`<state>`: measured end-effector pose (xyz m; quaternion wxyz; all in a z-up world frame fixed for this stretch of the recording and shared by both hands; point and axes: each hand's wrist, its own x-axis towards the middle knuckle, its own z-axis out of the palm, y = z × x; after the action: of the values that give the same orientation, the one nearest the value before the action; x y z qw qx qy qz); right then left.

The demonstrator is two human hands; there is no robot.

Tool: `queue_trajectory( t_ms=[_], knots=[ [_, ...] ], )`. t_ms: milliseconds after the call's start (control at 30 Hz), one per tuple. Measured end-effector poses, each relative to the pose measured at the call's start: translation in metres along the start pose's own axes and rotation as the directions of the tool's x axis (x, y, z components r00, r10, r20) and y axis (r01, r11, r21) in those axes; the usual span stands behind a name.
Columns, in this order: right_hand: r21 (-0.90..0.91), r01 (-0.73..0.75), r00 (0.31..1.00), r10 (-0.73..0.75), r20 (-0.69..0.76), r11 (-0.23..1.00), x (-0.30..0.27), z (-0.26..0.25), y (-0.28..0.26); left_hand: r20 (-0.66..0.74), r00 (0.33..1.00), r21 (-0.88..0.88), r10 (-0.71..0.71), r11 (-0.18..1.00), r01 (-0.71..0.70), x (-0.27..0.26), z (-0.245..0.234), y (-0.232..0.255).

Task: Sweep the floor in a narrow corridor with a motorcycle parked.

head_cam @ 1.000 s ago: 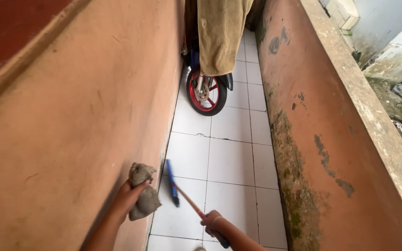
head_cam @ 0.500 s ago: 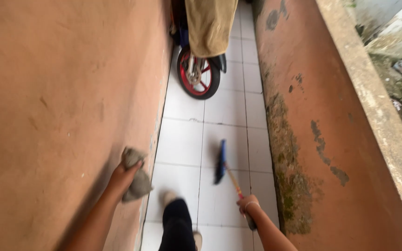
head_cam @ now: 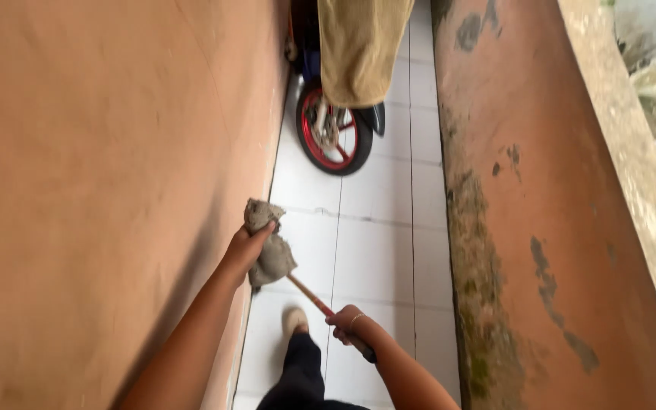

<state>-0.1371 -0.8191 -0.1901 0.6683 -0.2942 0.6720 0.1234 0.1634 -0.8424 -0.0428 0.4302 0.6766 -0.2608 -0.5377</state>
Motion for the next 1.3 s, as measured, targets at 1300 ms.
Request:
queue_trajectory(
  t_ms=[1300],
  knots=[
    [0.159, 0.473, 0.864, -0.421, -0.277, 0.867, 0.261, -0.109, -0.808, -0.073, 0.994, -0.088, 0.084, 0.992, -0.091, 0.489, 0.002, 0.157]
  ],
)
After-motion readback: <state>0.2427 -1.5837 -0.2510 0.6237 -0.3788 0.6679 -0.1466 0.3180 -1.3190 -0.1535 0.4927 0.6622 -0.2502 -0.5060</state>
